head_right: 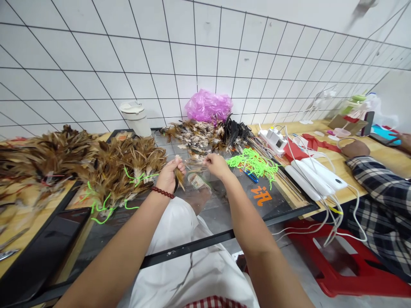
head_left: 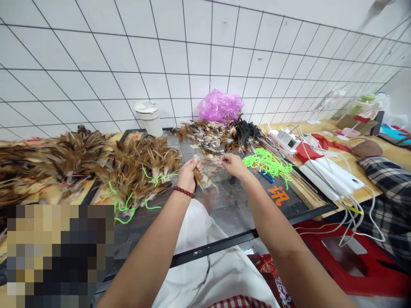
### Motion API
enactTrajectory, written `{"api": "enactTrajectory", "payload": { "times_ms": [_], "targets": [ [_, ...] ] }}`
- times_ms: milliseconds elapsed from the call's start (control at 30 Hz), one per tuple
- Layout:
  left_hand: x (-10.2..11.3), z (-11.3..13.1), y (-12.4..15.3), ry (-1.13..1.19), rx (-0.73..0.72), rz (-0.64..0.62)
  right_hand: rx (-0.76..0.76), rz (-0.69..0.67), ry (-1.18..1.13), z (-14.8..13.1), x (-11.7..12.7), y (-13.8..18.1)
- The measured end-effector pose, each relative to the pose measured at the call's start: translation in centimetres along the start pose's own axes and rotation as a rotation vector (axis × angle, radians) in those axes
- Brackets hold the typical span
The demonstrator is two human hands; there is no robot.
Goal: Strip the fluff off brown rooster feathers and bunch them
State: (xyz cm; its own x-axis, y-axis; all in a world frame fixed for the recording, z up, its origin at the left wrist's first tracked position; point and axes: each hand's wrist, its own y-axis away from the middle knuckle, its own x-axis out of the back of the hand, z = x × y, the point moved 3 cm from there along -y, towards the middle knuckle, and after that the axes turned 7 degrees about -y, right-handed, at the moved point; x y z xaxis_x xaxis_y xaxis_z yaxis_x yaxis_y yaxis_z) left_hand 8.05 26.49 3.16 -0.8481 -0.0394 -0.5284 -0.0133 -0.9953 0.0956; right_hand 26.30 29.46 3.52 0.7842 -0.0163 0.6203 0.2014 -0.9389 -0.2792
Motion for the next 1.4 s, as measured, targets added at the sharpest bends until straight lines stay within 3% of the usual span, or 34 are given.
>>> {"api": "enactTrajectory", "payload": {
  "times_ms": [67, 200, 333, 600, 833, 967, 1033, 1100, 1267, 1333, 1400],
  "targets": [
    [-0.2, 0.2, 0.2, -0.072, -0.055, 0.028, 0.098, 0.038, -0.038, -0.8, 0.5, 0.0],
    [-0.6, 0.3, 0.6, -0.348, -0.216, 0.077, 0.308, -0.018, -0.077, -3.1, 0.6, 0.6],
    [-1.1, -0.2, 0.9, -0.544, -0.242, 0.034, 0.400, -0.057, -0.128, -4.9, 0.1, 1.2],
    [-0.7, -0.1, 1.0, -0.482, -0.158, 0.152, 0.341, -0.072, -0.259, -5.1, 0.0, 1.1],
    [-1.7, -0.4, 1.4, -0.448, -0.098, -0.083, 0.258, -0.012, -0.331, -4.8, -0.4, 1.0],
    [-1.5, -0.5, 1.3, -0.452, -0.066, -0.090, 0.261, 0.070, -0.280, -4.6, -0.8, 0.9],
    [-1.1, -0.5, 1.0, -0.433, -0.068, -0.030, 0.261, 0.110, -0.206, -4.4, -0.6, 0.9],
    [-0.6, -0.3, 0.6, -0.406, -0.107, 0.071, 0.271, 0.033, -0.129, -4.0, -0.5, 0.8],
    [0.0, 0.2, 0.2, -0.390, -0.258, 0.206, 0.189, -0.380, -0.047, -2.1, -0.4, 1.0],
    [-0.2, 0.3, 0.3, -0.358, -0.264, 0.182, 0.160, -0.433, 0.011, -1.6, -0.2, 1.1],
    [-0.5, 0.2, 0.4, -0.315, -0.233, 0.143, 0.187, -0.361, 0.067, -1.7, 0.1, 1.0]
  ]
}}
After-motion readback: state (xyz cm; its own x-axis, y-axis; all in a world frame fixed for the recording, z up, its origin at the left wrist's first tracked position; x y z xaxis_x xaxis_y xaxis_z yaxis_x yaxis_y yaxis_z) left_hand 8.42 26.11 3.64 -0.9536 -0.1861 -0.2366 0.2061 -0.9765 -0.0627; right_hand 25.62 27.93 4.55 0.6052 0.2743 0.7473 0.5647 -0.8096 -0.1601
